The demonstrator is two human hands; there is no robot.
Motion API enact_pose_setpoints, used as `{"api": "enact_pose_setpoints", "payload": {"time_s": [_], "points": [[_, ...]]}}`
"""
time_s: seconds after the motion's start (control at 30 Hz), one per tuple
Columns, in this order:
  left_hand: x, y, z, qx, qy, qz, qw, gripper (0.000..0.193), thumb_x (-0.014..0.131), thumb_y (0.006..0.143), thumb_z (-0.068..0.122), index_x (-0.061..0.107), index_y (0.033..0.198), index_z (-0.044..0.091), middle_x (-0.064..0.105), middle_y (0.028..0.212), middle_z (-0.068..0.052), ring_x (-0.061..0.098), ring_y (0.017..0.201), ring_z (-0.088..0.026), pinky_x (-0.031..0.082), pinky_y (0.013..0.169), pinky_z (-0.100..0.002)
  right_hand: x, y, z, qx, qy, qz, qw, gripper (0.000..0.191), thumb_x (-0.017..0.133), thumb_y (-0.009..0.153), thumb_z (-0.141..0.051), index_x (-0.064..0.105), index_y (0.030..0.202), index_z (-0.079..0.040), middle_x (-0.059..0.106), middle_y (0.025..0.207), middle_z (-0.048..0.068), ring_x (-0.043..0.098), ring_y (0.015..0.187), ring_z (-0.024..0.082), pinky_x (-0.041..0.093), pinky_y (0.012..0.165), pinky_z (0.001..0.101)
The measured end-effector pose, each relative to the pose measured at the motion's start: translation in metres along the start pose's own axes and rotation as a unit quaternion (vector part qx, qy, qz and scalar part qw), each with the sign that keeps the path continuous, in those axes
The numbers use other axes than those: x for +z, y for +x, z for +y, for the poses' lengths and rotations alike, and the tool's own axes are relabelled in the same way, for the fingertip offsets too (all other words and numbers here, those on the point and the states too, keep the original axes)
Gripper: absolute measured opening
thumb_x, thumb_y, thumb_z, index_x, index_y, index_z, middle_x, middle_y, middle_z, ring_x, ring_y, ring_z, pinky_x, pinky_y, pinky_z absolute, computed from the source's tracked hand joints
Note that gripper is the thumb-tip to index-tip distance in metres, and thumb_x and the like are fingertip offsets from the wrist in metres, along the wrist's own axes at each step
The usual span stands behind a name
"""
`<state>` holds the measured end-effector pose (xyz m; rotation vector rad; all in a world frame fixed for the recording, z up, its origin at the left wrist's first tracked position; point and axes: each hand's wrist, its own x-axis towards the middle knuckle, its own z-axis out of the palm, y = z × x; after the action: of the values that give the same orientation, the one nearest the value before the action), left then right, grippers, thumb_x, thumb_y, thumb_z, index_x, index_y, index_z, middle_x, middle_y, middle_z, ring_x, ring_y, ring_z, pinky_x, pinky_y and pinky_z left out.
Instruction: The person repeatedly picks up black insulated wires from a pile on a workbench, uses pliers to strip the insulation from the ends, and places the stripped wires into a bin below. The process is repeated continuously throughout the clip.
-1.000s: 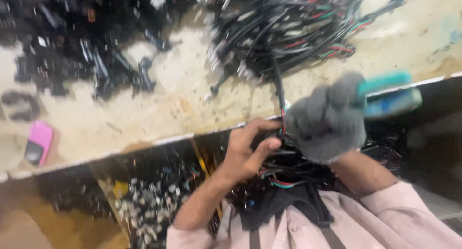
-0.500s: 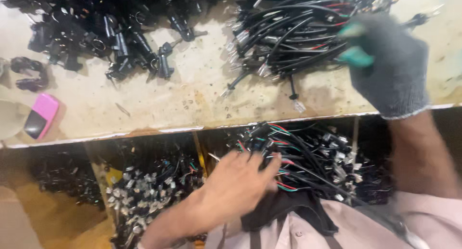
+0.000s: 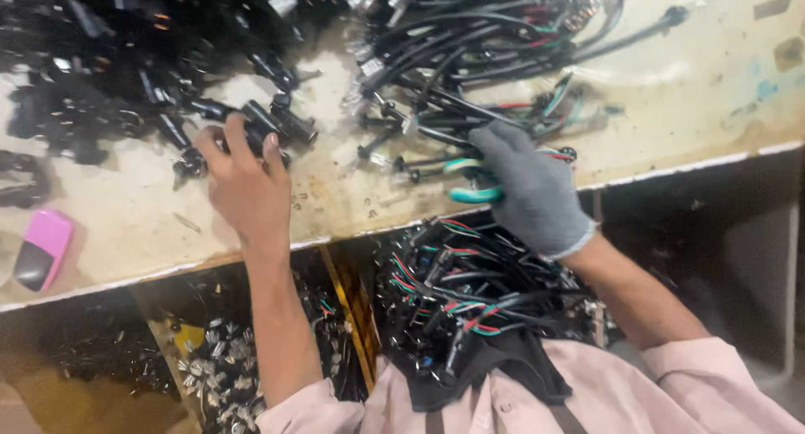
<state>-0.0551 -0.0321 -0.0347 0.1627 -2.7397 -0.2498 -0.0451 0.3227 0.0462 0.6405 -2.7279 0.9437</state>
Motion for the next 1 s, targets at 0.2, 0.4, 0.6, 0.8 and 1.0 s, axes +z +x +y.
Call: {"api": "enact_pose_setpoints", "payload": {"time_s": [0.2,0.4,0.6,0.8,1.0], "points": [[-0.027,0.001,0.004,-0.018,-0.153,-0.083,0.985,0.042,0.063,0.098,0.006,0.059,0.141,0.008,0.055,0.143,-0.022,0.07,0.095,-0.036,0.059,0.079,-0.041,-0.053,0.008,0.05,-0.025,-0.11,-0.039,0.993,0.05,0.08,0.076,0.004,0.066,0.123,-0.008,0.066,0.128,0.019,0.071,0.085,0.032,0.058,0.066,0.0383],[-0.032,-0.005,-0.014,0.038,-0.063,-0.097,0.993,0.046,0.069,0.093,-0.004,0.061,0.137,0.005,0.057,0.139,-0.021,0.068,0.098,-0.04,0.057,0.082,-0.043,-0.055,0.02,0.04,-0.065,-0.106,0.039,0.991,0.028,0.081,0.087,0.006,0.069,0.11,-0.004,0.069,0.109,0.013,0.067,0.075,0.024,0.054,0.065,0.0388],[-0.061,-0.005,-0.015,-0.043,-0.222,-0.078,0.971,0.038,0.073,0.094,0.001,0.065,0.13,0.011,0.064,0.131,-0.013,0.068,0.102,-0.027,0.056,0.084,-0.035,-0.012,-0.044,0.029,0.028,-0.06,-0.066,0.996,0.042,0.076,0.074,0.002,0.067,0.114,-0.009,0.066,0.113,0.015,0.067,0.089,0.037,0.053,0.071,0.047],[-0.08,-0.052,0.077,-0.079,-0.731,-0.28,0.617,0.038,0.064,0.104,0.035,0.058,0.131,0.008,0.07,0.105,-0.013,0.071,0.098,-0.023,0.058,0.091,-0.035,0.0,-0.057,0.054,0.089,-0.136,-0.126,0.979,0.053,0.077,0.066,-0.004,0.065,0.117,-0.01,0.063,0.109,0.019,0.066,0.09,0.041,0.053,0.071,0.0502],[-0.056,-0.088,0.128,-0.015,-0.65,-0.309,0.694,0.034,0.054,0.095,0.038,0.062,0.098,0.005,0.059,0.084,0.003,0.057,0.076,-0.007,0.045,0.073,-0.023,-0.016,-0.049,0.036,0.098,-0.248,-0.165,0.949,0.035,0.078,0.086,-0.023,0.062,0.113,-0.009,0.062,0.091,0.015,0.067,0.077,0.035,0.053,0.065,0.047]]}}
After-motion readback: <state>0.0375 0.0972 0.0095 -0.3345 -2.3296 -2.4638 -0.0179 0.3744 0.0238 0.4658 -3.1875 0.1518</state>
